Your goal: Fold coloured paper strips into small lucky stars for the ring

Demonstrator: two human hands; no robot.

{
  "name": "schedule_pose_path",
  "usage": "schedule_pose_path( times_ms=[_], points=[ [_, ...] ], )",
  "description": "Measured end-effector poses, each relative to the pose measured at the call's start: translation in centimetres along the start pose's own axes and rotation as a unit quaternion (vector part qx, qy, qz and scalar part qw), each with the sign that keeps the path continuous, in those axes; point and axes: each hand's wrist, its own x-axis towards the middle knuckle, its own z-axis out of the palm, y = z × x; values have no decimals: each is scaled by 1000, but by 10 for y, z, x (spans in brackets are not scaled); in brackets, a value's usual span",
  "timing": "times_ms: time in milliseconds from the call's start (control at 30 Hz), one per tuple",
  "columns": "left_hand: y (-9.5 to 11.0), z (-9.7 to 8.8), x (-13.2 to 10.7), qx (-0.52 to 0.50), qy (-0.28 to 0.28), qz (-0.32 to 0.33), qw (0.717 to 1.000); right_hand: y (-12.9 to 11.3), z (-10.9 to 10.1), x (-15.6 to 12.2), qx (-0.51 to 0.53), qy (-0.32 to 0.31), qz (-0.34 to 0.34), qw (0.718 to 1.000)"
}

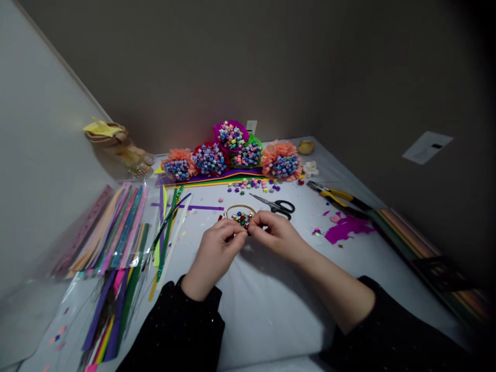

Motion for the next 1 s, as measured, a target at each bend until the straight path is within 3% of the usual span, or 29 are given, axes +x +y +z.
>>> schedule_pose_path(
  times_ms=[433,600,667,733,767,867,1000],
  points=[
    [-5,2,-1,81,6,34,996,-1,5,1,57,-28,75,995],
    [2,3,-9,146,181,127,964,-1,3,3,178,13,124,976],
    [3,7,-13,127,128,137,974,-1,3,3,255,22,168,952],
    [1,13,-14,104,14,82,991,-1,4,3,326,22,198,924],
    [0,17,-13,88,-13,35,995,-1,5,2,352,21,206,913],
    [-3,25,-8,-34,13,-73,997,-1,7,1,379,21,209,901],
    [-1,26,-4,-212,34,-131,968,-1,10,0,354,24,190,916]
  ],
)
